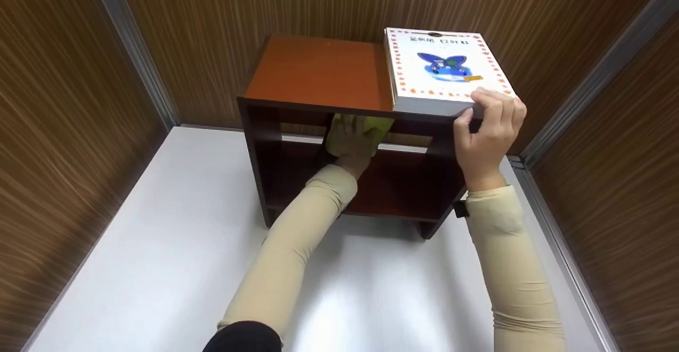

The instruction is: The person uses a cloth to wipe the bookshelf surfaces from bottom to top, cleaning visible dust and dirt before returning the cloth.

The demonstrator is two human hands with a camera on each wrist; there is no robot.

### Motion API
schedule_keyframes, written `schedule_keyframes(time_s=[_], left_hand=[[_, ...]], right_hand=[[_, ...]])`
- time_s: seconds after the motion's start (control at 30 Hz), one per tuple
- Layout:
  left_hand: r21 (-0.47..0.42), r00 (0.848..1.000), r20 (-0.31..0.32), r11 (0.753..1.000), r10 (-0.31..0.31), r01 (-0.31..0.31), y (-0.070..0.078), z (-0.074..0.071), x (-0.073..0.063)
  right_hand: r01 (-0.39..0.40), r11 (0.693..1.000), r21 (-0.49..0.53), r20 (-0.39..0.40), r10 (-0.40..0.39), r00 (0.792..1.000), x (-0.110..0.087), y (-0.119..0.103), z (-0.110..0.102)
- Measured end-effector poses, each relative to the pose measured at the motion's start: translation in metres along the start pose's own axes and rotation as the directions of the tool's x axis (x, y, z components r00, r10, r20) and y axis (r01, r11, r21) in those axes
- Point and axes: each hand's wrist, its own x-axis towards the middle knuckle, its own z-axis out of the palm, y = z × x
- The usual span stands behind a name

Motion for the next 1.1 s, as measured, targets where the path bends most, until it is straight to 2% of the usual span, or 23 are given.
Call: schedule_keyframes(time_s=[0.17,0.27,0.53,0.63,0.83,1.1], left_hand=[[0.033,0.996,-0.069,0.998,0.056,-0.054,0.019,-0.004,0.005],[0.06,0.993,-0.089,0.996,0.077,-0.072,0.029,-0.007,0.006],[0.11,0.994,-0.076,0.991,0.079,-0.071,0.05,-0.013,0.008],[0.095,0.995,-0.069,0.993,0.076,-0.069,0.058,-0.015,0.01],[0.083,0.998,-0.012,0.995,0.06,-0.059,0.073,-0.02,0.013],[0.012,0.995,-0.024,0.996,0.093,-0.093,0.087,-0.025,0.014]], right_hand=[[0.004,1.0,-0.001,-0.012,-0.004,1.0,0.002,-0.001,0.0],[0.004,1.0,0.001,-0.021,-0.004,1.0,0.002,-0.001,-0.001],[0.005,1.0,-0.004,-0.006,-0.005,1.0,0.001,-0.002,-0.001],[0.016,1.0,-0.005,-0.012,-0.016,1.0,0.002,-0.002,-0.001],[0.027,1.0,-0.01,-0.022,-0.027,0.999,0.001,-0.001,-0.001],[0.012,1.0,-0.003,-0.003,-0.012,1.0,0.001,0.0,-0.002]])
